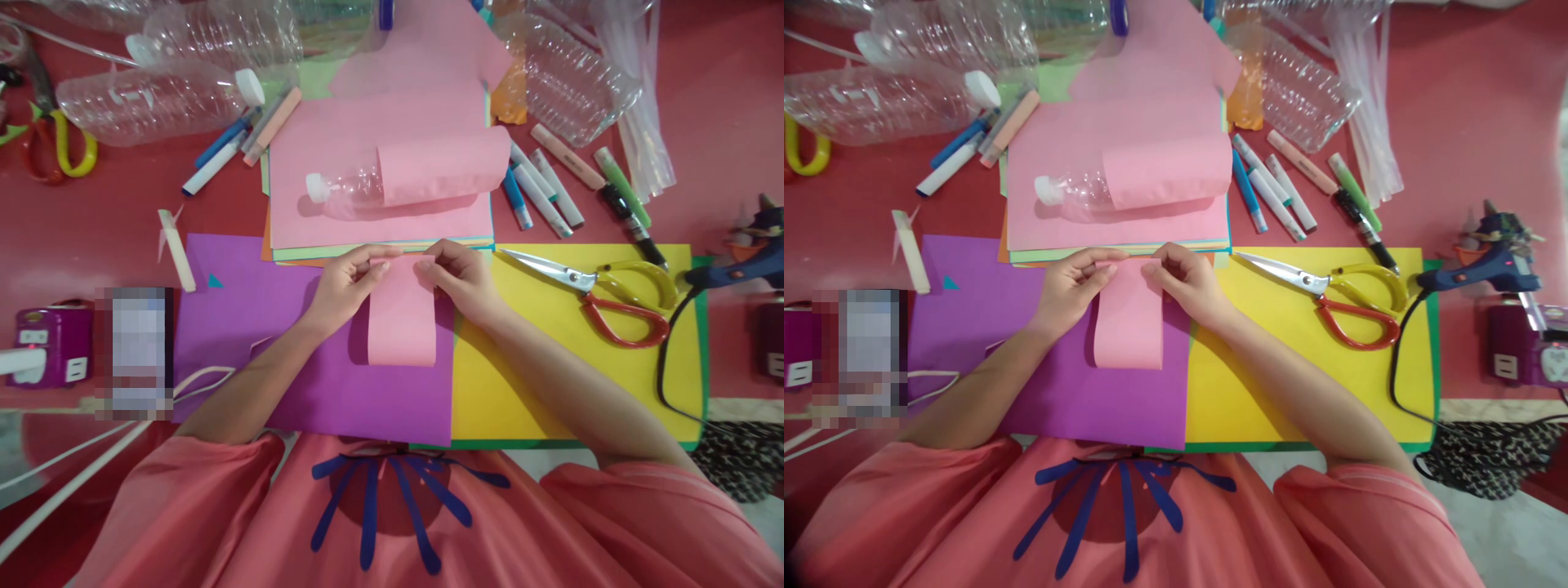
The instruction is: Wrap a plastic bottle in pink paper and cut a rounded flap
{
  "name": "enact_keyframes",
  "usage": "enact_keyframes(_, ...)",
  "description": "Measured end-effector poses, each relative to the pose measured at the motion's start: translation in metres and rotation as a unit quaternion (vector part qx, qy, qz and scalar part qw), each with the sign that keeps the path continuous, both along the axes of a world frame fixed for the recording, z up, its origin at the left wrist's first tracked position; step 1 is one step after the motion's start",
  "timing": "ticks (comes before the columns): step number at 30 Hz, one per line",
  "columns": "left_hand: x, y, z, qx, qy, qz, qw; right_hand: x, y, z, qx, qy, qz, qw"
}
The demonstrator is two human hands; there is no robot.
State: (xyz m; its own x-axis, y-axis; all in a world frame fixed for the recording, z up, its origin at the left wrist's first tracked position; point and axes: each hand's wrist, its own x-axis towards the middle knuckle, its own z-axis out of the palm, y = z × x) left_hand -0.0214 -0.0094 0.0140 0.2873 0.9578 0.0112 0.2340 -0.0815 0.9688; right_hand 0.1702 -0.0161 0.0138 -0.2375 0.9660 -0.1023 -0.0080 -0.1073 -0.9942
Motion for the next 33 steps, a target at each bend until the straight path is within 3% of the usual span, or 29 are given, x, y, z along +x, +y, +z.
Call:
enact_keyframes(11,0.001,-0.005,-0.001,0.009,0.036,-0.060,0.998,0.004,0.003,-0.005,0.082,-0.112,0.025,0.990)
enact_keyframes(14,0.001,-0.006,-0.005,0.063,0.080,-0.061,0.993,0.010,0.009,-0.005,0.125,-0.165,0.009,0.978)
enact_keyframes(20,0.002,-0.009,-0.007,0.260,0.223,-0.139,0.929,0.023,0.022,-0.012,0.193,-0.248,-0.062,0.947)
enact_keyframes(23,0.003,-0.014,-0.005,0.298,0.275,-0.155,0.901,0.024,0.024,-0.016,0.208,-0.258,-0.067,0.941)
enact_keyframes(28,0.007,-0.017,-0.004,0.348,0.272,-0.252,0.861,0.022,0.026,-0.021,0.226,-0.270,-0.075,0.933)
enact_keyframes(33,0.011,-0.020,-0.002,0.373,0.298,-0.281,0.833,0.023,0.029,-0.021,0.235,-0.304,-0.074,0.920)
